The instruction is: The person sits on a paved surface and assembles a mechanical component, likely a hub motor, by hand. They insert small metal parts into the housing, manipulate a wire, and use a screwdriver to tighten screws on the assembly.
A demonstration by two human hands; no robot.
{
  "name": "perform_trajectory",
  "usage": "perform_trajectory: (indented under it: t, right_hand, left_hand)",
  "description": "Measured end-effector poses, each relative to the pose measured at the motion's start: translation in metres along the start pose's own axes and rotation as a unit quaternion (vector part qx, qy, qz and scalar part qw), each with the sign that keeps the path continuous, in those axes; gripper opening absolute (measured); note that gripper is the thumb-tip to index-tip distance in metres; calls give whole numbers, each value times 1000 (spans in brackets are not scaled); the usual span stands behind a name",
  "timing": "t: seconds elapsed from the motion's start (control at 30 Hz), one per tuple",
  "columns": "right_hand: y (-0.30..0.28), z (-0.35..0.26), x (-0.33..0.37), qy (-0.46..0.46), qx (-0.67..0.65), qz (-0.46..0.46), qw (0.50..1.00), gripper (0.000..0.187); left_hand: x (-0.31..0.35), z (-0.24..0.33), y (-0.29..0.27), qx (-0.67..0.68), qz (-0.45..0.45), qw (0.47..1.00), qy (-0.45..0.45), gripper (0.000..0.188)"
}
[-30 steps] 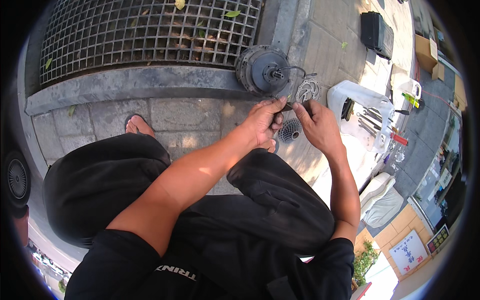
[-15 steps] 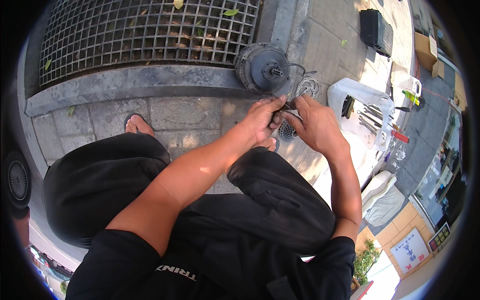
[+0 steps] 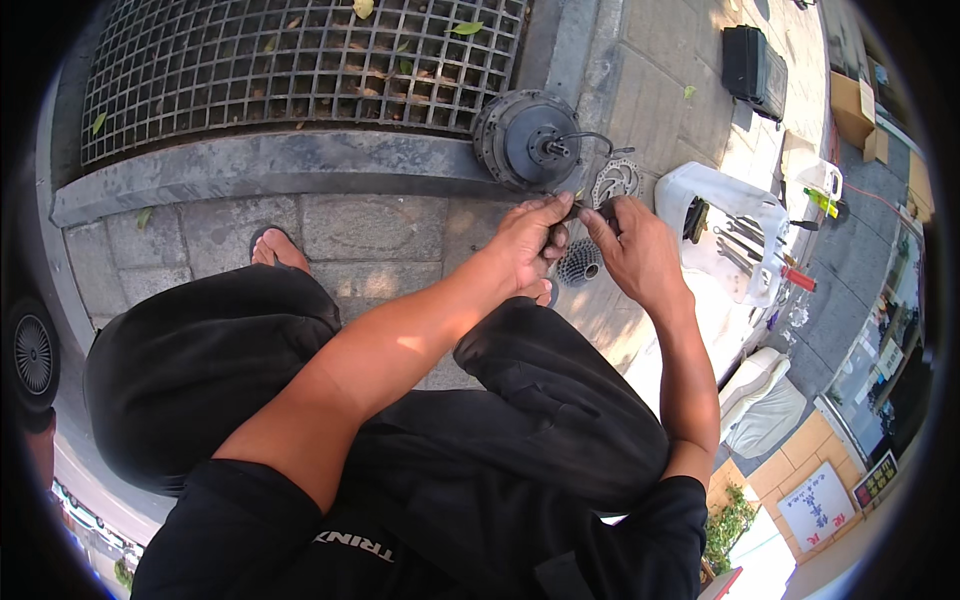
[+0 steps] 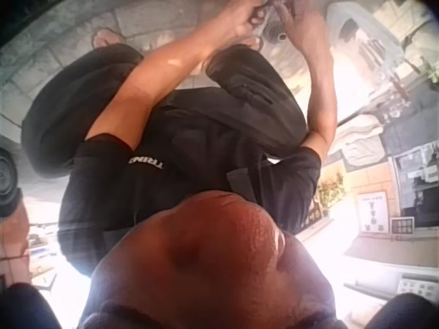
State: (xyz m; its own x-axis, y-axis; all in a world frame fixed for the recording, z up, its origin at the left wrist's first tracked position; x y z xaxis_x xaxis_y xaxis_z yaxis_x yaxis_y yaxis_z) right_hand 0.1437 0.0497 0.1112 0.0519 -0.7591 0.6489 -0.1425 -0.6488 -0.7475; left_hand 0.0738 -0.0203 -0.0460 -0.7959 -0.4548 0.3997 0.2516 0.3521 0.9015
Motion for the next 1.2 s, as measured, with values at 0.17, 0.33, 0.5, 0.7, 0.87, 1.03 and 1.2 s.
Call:
perform_trajectory:
  t: [0.17, 0.33, 0.5, 0.7, 0.87, 1.03, 1.2]
  right_hand:
    - [26, 10, 0, 35, -151, -53, 986, 50]
    - [24, 11, 0, 77, -141, -126, 979, 42]
    - [-8, -28, 1, -138, 57, 10, 989, 33]
    - [82, 58, -5, 218, -561, -102, 792, 35]
    - [5, 1, 8, -55, 46, 38, 997, 39]
    - [12, -4, 4, -75, 37, -1, 996, 37]
    - [48, 24, 3, 69, -283, -43, 956, 43]
  left_hand:
    - [-3, -6, 3, -2, -7, 1000, -10, 23]
    - [-4, -5, -2, 8, -1, 1000, -6, 25]
    - [-3, -5, -7, -2, -7, 1000, -9, 25]
    - [-5, -9, -2, 6, -5, 1000, -10, 26]
    - [-3, -8, -6, -3, -5, 1000, -7, 26]
    - [-4, -7, -6, -14, 2, 1000, 0, 27]
    - [-5, -12, -3, -30, 14, 999, -8, 29]
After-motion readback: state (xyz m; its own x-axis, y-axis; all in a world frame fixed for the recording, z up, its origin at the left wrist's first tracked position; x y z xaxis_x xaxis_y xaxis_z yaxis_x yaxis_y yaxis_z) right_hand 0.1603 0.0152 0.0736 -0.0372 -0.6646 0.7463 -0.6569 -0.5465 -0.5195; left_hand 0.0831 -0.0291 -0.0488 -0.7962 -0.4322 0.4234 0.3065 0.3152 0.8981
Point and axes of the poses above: each hand's wrist, its own x-axis away from the middle knuckle, its own y-axis out of the palm, z = x × y, the point moved 9 cm from there along -x, towards the middle knuckle, and after that the axes turned 15 degrees about -z, right-handed, at the moved point
